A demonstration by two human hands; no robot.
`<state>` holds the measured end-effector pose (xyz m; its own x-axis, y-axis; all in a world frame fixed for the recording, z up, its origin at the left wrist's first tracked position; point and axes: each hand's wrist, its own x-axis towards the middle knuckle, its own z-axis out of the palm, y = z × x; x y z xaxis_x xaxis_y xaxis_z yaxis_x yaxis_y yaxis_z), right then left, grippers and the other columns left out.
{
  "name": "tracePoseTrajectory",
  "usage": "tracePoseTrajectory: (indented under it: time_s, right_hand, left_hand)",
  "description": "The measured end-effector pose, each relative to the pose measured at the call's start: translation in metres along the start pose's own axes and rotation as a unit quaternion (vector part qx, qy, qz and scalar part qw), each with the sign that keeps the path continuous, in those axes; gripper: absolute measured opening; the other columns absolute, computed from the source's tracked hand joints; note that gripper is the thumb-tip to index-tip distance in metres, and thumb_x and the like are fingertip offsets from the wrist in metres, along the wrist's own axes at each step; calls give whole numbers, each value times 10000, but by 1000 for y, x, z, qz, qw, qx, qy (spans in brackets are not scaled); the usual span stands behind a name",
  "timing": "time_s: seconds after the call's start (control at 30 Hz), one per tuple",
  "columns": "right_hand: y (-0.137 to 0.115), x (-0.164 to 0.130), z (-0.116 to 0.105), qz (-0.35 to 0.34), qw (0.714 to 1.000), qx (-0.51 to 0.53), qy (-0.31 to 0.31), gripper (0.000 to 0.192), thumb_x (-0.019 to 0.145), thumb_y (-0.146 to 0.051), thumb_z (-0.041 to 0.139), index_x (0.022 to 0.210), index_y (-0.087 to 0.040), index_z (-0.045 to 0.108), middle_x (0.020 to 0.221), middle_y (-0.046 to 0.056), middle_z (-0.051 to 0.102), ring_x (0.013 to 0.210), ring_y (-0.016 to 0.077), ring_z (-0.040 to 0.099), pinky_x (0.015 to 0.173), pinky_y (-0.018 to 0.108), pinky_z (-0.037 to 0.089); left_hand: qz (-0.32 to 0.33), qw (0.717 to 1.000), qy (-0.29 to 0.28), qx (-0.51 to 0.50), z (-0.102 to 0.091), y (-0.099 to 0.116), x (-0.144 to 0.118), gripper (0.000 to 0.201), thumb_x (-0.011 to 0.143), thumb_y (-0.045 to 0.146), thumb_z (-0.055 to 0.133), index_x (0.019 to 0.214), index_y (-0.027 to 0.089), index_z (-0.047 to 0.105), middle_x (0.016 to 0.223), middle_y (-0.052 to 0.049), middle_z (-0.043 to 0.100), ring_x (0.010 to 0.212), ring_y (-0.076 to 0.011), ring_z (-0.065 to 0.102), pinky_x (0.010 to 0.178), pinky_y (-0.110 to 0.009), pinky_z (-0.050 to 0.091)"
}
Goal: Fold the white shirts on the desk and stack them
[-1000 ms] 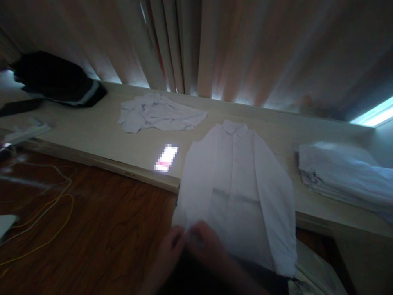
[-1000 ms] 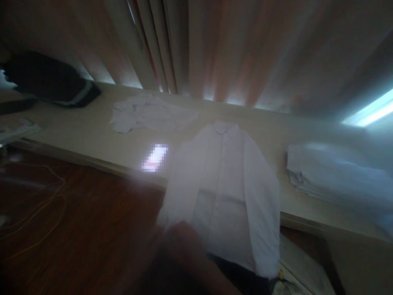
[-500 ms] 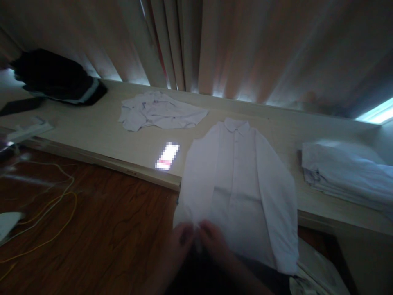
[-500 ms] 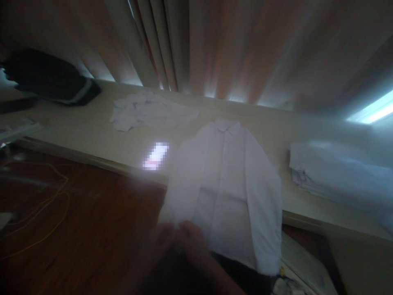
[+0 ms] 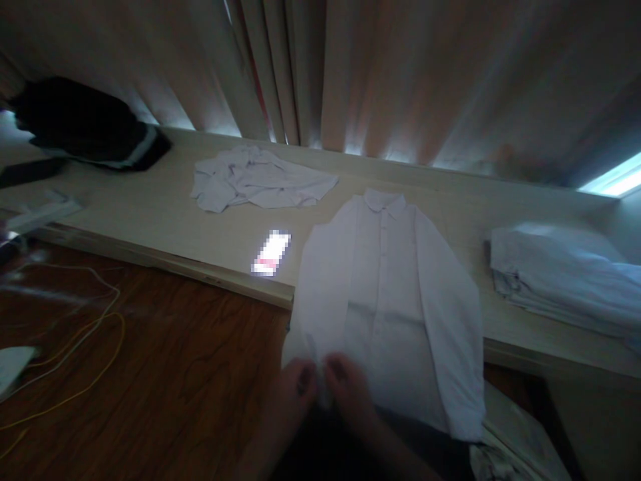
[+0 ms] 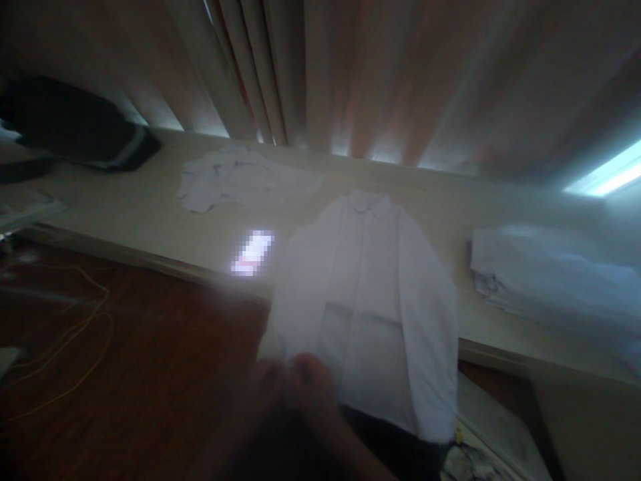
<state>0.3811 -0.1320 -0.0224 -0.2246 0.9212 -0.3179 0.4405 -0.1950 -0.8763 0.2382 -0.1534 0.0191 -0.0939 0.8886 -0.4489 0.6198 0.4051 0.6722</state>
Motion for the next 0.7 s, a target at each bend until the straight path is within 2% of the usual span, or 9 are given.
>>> tracePoseTrajectory:
  time_s: [0.13, 0.3, 0.47, 0.7]
  right_hand:
    - [-6, -2, -2, -5, 1000, -14, -8, 221, 788, -388, 558, 857, -188, 621, 763, 29, 643, 701, 160, 586, 658, 265, 452]
    - [-9, 3, -9, 12, 1000, -12, -7, 221, 825, -339, 504, 831, -189, 666, 811, 49, 675, 766, 173, 605, 708, 278, 459]
    - [-12, 4, -14, 30, 999, 24, -23, 223, 826, -309, 482, 831, -201, 677, 830, 48, 690, 803, 191, 615, 721, 294, 465]
    - [-20, 2, -15, 59, 998, 4, 5, 174, 811, -284, 482, 763, -208, 631, 762, 33, 666, 771, 184, 590, 689, 287, 453]
  left_hand:
    - [2, 1000, 14, 11, 2, 4, -1, 170, 811, 288, 429, 818, 210, 581, 812, -26, 636, 750, -152, 584, 674, -263, 439]
    - [18, 999, 39, 17, 2, 9, 1, 207, 843, 328, 402, 810, 206, 567, 787, -27, 629, 731, -151, 578, 674, -265, 444]
    - [28, 999, 27, -29, -3, 12, 4, 274, 828, 369, 454, 1019, 215, 576, 900, -31, 661, 805, -157, 604, 717, -260, 455]
    - [12, 1000, -1, 11, -4, 10, 6, 285, 849, 422, 426, 793, 213, 612, 767, -14, 655, 724, -155, 592, 658, -251, 412]
